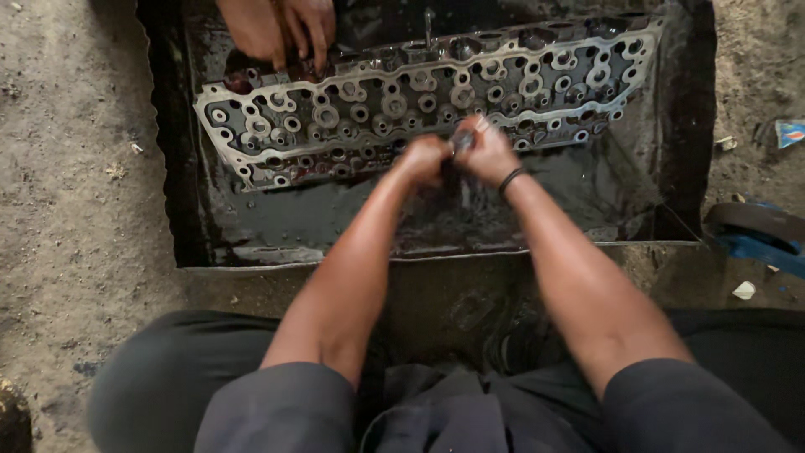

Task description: The person scrubs a large metal engine cylinder head with a wire brush and their hands in a water-filled metal tray. They repeatedly scrub the surface and rinse the part with water to remove grime.

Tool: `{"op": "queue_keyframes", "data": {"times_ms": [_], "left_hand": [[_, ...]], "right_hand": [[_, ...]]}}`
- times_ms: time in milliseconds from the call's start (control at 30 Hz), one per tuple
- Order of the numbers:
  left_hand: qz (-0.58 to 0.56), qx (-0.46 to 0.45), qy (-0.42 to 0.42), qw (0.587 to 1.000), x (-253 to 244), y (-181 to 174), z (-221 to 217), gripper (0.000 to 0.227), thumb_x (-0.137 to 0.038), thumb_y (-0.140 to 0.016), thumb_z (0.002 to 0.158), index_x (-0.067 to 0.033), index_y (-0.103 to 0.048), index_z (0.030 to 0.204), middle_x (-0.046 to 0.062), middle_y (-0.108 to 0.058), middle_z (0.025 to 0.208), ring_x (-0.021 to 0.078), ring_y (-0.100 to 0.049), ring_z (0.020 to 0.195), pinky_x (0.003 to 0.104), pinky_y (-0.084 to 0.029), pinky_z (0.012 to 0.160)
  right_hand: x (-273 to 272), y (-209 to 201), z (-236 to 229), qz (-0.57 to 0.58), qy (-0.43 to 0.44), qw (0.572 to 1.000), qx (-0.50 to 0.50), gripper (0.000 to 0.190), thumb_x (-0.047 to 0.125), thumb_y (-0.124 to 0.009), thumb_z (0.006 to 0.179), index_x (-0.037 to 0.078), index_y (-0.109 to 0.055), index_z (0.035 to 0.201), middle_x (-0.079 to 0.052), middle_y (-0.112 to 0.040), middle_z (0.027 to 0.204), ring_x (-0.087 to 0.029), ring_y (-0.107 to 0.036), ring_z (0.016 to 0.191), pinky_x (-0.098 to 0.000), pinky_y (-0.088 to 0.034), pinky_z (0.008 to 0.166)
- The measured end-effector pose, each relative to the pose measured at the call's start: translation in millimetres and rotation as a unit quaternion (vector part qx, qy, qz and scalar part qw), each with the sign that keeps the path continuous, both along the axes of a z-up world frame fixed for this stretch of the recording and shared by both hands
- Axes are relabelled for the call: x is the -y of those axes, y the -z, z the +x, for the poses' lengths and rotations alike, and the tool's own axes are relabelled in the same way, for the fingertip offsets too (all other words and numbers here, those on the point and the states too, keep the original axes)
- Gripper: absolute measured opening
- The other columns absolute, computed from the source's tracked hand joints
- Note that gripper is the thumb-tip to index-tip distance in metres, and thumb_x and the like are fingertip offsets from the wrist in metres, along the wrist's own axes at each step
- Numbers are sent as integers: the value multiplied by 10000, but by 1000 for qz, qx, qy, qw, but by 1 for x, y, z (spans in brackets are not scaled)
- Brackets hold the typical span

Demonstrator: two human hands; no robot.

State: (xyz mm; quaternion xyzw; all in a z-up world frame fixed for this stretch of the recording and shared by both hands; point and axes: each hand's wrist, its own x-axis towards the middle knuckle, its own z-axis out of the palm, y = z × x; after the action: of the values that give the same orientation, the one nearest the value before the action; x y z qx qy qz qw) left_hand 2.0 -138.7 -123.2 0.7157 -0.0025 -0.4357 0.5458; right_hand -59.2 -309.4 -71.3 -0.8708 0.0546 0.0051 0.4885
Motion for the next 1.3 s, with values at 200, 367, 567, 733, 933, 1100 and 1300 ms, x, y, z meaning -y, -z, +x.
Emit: {"op": "queue_keyframes", "data": {"times_ms": [200, 367, 567, 733, 933, 1100, 1300], "left_hand": [[-343, -13, -135, 929, -3, -107, 30, 465, -305, -726, 954, -109, -624, 1363, 56, -689, 1182, 187, -651, 1075, 427, -556, 937], [173, 411, -120, 887, -39, -143, 52, 558, -325, -645, 981, -69, -525, 1462, 180, -538, 1498, 334, -559, 1334, 475, -464, 1142], [446, 394, 155, 789, -84, -206, 51, 928, -255, -554, 927, -12, 2, 1629, 199, -14, 1708, 377, -1, 1573, 557, -38, 1258], [481, 422, 179, 747, -80, -171, 54, 783, -160, -398, 1013, 3, 75, 1616, 194, 70, 1713, 418, 37, 1570, 609, -22, 1246], [475, 441, 159, 745, -83, -148, 57, 772, -120, -399, 1015, -21, 46, 1638, 176, 48, 1726, 405, 21, 1587, 615, -51, 1263], [478, 472, 143, 727, -85, -147, 54, 815, -77, -438, 970, -9, 11, 1646, 191, 37, 1719, 405, 3, 1580, 611, -49, 1249], [462, 471, 129, 740, -82, -148, 51, 828, -113, -474, 971, 36, -5, 1637, 230, 33, 1716, 441, 8, 1583, 644, -45, 1250]], "right_hand": [[37, -74, 44, 40, 129, 985, 109, 560, 86, -695, 820, 61, -619, 1375, -122, -734, 1259, -249, -712, 1206, -360, -554, 1081], [53, -86, 42, -307, 219, 913, 155, 753, 165, -832, 803, -2, -515, 1466, -275, -579, 1346, -433, -548, 1241, -482, -473, 1060], [1, -63, 20, -376, 162, 911, 57, 656, 216, -753, 747, -26, -552, 1322, -369, -549, 1250, -502, -568, 1141, -509, -519, 934], [-76, -66, 47, -297, 140, 943, 54, 381, 214, -636, 884, 80, -609, 1240, -291, -608, 1202, -479, -670, 893, -555, -549, 775], [-108, -103, 63, -352, 0, 931, 92, 192, 165, -629, 865, 124, -674, 1047, -229, -644, 1039, -424, -689, 822, -528, -563, 699], [23, -88, 51, -426, 96, 893, 112, 177, 171, -627, 906, 126, -706, 1058, -187, -660, 1047, -399, -694, 838, -518, -555, 681], [132, -57, 26, -420, 300, 854, 72, 224, 250, -645, 973, 77, -679, 1112, -215, -641, 1035, -422, -676, 830, -530, -537, 673]]}}
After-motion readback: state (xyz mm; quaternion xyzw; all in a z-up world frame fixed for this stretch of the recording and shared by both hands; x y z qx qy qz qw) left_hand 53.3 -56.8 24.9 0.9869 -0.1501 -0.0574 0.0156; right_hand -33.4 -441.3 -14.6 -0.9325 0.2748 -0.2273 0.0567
